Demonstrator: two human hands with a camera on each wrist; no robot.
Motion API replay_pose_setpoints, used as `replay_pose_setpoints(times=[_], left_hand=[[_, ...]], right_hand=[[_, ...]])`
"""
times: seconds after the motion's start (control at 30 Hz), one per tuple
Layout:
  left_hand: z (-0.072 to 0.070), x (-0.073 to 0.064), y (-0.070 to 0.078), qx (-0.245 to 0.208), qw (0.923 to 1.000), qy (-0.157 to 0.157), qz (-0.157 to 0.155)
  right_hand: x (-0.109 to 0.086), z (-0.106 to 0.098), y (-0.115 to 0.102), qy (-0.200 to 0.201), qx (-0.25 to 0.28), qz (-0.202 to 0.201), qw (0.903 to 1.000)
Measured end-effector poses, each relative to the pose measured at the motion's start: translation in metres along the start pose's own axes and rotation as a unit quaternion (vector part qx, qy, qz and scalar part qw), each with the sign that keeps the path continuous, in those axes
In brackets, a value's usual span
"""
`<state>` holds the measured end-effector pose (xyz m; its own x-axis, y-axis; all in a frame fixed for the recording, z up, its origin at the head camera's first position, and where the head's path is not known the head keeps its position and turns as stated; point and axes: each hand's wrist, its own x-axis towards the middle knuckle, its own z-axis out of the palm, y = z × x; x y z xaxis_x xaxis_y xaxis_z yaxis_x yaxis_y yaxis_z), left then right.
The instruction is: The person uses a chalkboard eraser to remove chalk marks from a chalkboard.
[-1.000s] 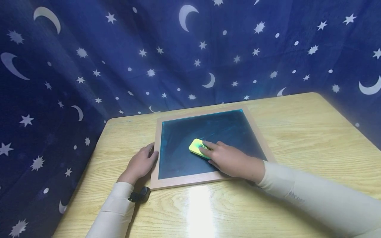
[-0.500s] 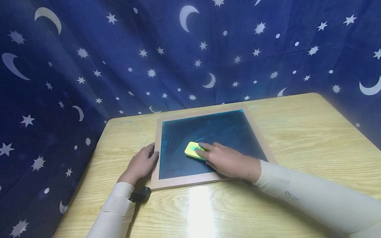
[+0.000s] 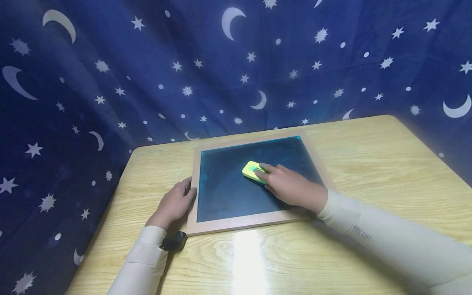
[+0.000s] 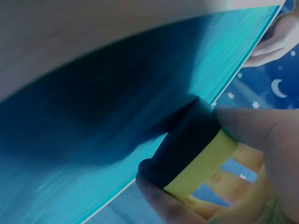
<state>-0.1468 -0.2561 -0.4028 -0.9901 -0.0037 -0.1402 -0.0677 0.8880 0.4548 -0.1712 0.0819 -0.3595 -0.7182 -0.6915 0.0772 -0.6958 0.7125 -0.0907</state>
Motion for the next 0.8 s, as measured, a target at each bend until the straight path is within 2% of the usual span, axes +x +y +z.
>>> replay_pose_setpoints(times=[0.33, 0.57, 0.8], left_hand=[[0.001, 0.000, 0.001, 0.004, 1.0000, 0.001, -0.001], [0.003, -0.001, -0.002, 0.004, 1.0000, -0.002, -0.001], [0.002, -0.001, -0.002, 0.008, 1.0000, -0.002, 0.004]], right_hand=[[-0.016, -0.001, 0.026, 0.022, -0.003, 0.044, 0.9988], [-0.028, -0.001, 0.040, 0.040, 0.000, 0.050, 0.9980], [-0.031, -0.004, 0.042, 0.038, -0.008, 0.052, 0.9979]])
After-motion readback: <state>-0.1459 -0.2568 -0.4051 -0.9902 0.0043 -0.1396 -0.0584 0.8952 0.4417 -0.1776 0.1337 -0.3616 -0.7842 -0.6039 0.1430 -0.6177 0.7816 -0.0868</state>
